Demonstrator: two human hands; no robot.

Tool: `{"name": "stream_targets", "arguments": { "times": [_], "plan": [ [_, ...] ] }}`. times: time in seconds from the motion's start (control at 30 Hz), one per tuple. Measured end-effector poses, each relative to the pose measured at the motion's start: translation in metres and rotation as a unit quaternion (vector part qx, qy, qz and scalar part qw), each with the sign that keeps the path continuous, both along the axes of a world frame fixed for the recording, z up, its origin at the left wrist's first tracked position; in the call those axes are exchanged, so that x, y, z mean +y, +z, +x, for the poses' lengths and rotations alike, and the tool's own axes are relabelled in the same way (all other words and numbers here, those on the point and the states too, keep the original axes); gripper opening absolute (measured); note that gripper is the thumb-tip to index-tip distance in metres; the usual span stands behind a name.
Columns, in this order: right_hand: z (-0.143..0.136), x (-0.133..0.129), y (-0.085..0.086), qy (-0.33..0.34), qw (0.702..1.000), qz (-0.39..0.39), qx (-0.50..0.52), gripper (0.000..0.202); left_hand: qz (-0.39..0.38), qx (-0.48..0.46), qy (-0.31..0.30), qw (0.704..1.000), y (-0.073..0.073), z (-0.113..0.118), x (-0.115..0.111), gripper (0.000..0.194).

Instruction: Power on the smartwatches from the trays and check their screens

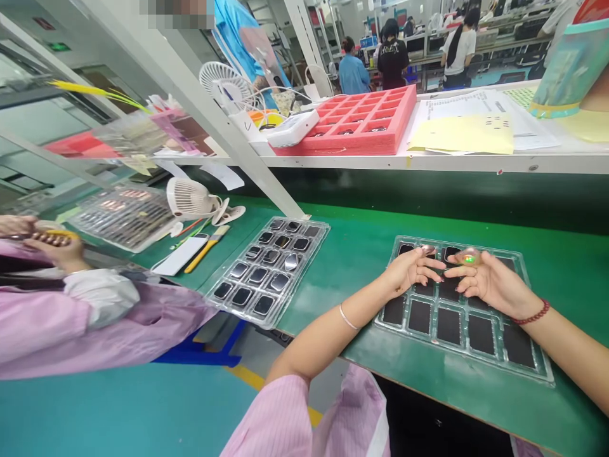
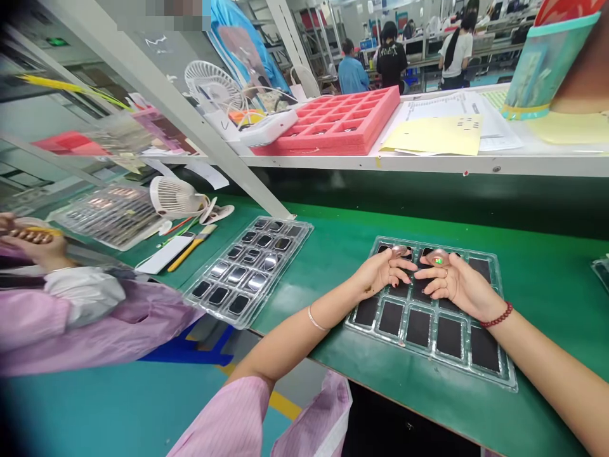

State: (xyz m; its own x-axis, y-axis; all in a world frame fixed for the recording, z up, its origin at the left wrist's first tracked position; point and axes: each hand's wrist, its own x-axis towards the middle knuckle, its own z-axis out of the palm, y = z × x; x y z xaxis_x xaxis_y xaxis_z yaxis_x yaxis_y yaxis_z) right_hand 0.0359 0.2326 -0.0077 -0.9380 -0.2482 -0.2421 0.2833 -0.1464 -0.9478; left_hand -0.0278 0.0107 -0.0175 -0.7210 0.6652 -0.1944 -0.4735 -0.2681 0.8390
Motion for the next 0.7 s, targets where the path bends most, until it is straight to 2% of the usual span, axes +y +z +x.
{"name": "stream_targets", "arguments": {
  "times": [0.07,0.17,0.3,0.37,0.4,0.53,0.7],
  "plan": [
    [-0.005,0.007,0.001,0.002,1.000,-0.012,-0.022,0.066,0.009,-0.059,-0.019,0.998,0.001,-0.004,-0.002,0.060],
    [-0.009,0.013,0.000,-0.005,0.999,-0.022,-0.041,0.065,0.013,-0.112,-0.017,0.994,0.002,-0.009,-0.004,0.065],
    [-0.008,0.013,-0.002,-0.009,0.996,-0.066,-0.061,0.057,0.017,-0.110,-0.010,0.994,0.002,-0.009,-0.004,0.059],
    [-0.005,0.009,-0.002,-0.014,0.998,-0.062,-0.031,0.041,0.010,-0.070,0.003,0.998,0.001,-0.006,-0.002,0.049],
    [-0.003,0.006,-0.002,-0.019,0.999,-0.048,-0.004,0.038,0.002,-0.039,0.012,0.999,0.000,-0.003,0.000,0.050],
    [0.002,-0.006,-0.005,-0.027,0.993,0.024,0.114,0.051,-0.058,0.102,0.036,0.992,-0.001,0.012,0.006,0.065],
    [0.004,-0.011,-0.010,-0.042,0.979,0.098,0.175,0.042,-0.117,0.202,0.033,0.972,0.000,0.023,0.009,0.058]
  ]
}}
